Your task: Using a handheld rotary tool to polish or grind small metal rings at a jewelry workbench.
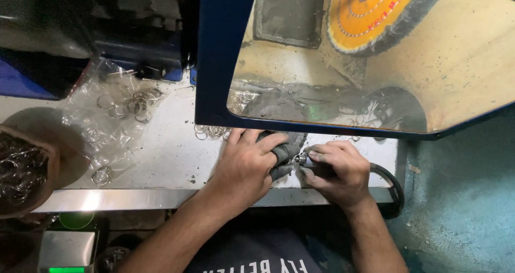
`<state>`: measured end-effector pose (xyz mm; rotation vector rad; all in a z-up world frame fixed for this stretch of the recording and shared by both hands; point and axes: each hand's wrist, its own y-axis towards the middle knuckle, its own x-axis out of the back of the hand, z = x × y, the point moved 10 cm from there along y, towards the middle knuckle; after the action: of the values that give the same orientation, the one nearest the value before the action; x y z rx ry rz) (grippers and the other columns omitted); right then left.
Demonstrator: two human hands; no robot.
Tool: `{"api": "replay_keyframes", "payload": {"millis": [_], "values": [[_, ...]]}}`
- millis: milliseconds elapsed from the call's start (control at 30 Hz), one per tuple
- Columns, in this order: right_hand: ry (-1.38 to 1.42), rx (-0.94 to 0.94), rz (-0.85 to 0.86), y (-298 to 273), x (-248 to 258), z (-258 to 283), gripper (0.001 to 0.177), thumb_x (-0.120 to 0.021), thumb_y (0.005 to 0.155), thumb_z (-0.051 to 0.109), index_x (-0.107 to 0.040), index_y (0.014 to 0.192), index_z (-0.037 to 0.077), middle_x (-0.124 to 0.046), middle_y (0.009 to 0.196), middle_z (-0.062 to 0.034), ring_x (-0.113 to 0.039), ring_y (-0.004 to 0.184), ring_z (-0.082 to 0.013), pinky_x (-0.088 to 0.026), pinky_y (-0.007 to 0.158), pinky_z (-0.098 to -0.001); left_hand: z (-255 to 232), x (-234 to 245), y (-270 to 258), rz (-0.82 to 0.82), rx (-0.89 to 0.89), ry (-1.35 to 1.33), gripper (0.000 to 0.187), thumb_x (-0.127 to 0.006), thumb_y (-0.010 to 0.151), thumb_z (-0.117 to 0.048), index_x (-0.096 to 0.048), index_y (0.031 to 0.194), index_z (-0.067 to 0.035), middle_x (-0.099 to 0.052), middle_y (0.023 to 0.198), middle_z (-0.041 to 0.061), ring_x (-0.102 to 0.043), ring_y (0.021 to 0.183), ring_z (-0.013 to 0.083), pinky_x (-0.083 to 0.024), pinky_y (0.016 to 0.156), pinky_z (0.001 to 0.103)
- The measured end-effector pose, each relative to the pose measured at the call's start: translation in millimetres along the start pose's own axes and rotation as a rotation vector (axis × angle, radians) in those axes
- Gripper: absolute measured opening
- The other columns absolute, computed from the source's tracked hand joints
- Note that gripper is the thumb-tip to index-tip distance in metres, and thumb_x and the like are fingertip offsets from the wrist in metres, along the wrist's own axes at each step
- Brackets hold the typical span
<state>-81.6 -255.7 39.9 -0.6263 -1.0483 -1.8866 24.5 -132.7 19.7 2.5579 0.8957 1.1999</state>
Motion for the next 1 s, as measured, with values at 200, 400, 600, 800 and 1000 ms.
{"api": "replay_keyframes", "payload": {"millis": [200, 400, 600, 800, 1000], "values": [[0.005, -0.001, 0.009, 1.6, 2.1, 1.2, 0.025, -0.090, 0.077, 0.028, -0.078, 0.090, 0.011, -0.080, 0.088, -0.0038, -0.069, 0.078, -0.0236, -0.060, 0.074, -0.0319, 2.1, -3.0, -1.3, -0.022, 0.001, 0.003, 0.009, -0.082, 0.069, -0.009, -0.076, 0.071, -0.003, -0.072, 0.108, 0.001, -0.060, 0.112, 0.0342, -0.037, 0.102, 0.054], [0.009, 0.009, 0.019, 1.4, 2.1, 1.6, 0.024, -0.088, 0.079, 0.029, -0.076, 0.091, 0.012, -0.080, 0.089, -0.0037, -0.070, 0.078, -0.0238, -0.060, 0.073, -0.0325, 1.9, -0.6, -0.7, -0.004, 0.017, 0.018, 0.008, -0.082, 0.070, -0.008, -0.076, 0.071, -0.003, -0.073, 0.103, 0.002, -0.061, 0.105, 0.0341, -0.038, 0.100, 0.054], [0.005, -0.025, 0.021, 3.6, 4.6, 1.7, 0.023, -0.090, 0.076, 0.024, -0.076, 0.091, 0.012, -0.081, 0.089, -0.0022, -0.071, 0.079, -0.0230, -0.060, 0.073, -0.0324, 3.7, -3.2, -1.2, 0.014, 0.026, 0.006, 0.021, -0.085, 0.074, -0.023, -0.077, 0.073, -0.004, -0.073, 0.109, 0.001, -0.060, 0.109, 0.0331, -0.038, 0.100, 0.053], [-0.012, -0.047, 0.018, -0.7, 3.0, -6.2, 0.023, -0.089, 0.077, 0.027, -0.076, 0.090, 0.014, -0.081, 0.089, -0.0004, -0.072, 0.080, -0.0219, -0.060, 0.074, -0.0317, 1.7, 0.1, 1.5, 0.012, 0.006, 0.000, 0.022, -0.088, 0.071, -0.020, -0.078, 0.076, -0.002, -0.073, 0.111, 0.004, -0.060, 0.109, 0.0363, -0.038, 0.098, 0.056], [-0.010, -0.044, 0.048, 5.8, 1.7, 3.4, 0.021, -0.090, 0.076, 0.024, -0.077, 0.090, 0.014, -0.081, 0.089, -0.0006, -0.071, 0.080, -0.0220, -0.060, 0.074, -0.0311, 3.3, -2.9, -2.0, -0.008, 0.021, 0.005, 0.014, -0.086, 0.071, -0.015, -0.077, 0.071, -0.004, -0.074, 0.105, 0.001, -0.061, 0.109, 0.0331, -0.039, 0.098, 0.053]]}}
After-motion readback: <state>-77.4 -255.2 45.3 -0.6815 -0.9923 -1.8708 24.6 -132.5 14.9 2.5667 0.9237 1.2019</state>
